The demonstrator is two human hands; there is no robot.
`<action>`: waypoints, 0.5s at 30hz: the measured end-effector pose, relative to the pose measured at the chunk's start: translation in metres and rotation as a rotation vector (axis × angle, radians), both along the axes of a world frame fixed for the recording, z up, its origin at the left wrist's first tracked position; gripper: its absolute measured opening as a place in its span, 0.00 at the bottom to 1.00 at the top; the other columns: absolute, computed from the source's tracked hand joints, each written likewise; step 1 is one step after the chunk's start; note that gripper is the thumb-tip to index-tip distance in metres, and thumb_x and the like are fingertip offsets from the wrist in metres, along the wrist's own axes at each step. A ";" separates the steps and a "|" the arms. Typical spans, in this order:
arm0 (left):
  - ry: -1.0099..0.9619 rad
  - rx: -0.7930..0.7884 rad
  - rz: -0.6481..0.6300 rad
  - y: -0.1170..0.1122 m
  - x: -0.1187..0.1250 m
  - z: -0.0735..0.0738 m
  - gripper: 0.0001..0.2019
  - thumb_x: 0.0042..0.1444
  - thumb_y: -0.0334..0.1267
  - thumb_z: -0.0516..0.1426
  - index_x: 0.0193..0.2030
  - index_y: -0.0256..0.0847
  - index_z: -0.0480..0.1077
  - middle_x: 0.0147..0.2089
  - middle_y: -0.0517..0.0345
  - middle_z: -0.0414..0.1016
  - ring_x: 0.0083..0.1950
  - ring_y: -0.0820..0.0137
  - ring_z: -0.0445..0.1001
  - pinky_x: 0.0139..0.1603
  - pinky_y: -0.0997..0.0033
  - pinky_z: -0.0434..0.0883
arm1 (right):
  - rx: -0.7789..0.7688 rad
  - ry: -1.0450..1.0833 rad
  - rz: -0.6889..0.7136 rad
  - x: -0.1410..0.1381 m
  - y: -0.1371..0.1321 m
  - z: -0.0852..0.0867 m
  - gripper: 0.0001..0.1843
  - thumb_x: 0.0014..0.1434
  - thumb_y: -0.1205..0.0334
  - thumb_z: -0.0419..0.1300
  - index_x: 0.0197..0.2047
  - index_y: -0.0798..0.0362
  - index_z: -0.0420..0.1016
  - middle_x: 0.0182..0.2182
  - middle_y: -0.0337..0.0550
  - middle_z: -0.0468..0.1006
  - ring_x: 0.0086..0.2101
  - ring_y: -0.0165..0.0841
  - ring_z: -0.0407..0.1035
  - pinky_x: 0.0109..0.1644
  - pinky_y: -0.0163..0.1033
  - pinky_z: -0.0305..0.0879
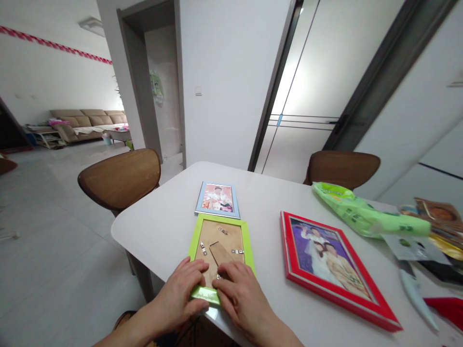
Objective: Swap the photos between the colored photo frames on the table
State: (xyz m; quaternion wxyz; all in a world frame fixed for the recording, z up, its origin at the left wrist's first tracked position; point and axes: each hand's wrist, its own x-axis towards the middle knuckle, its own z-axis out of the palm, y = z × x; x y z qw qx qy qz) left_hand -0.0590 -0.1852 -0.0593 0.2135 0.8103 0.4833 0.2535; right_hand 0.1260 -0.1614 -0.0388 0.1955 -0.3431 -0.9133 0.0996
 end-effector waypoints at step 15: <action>-0.063 -0.012 0.001 -0.001 -0.002 0.005 0.13 0.40 0.36 0.62 0.32 0.40 0.63 0.51 0.54 0.65 0.53 0.67 0.60 0.59 0.60 0.45 | -0.058 -0.013 -0.176 -0.038 0.044 -0.005 0.14 0.56 0.65 0.46 0.39 0.53 0.71 0.34 0.46 0.70 0.37 0.33 0.61 0.41 0.38 0.55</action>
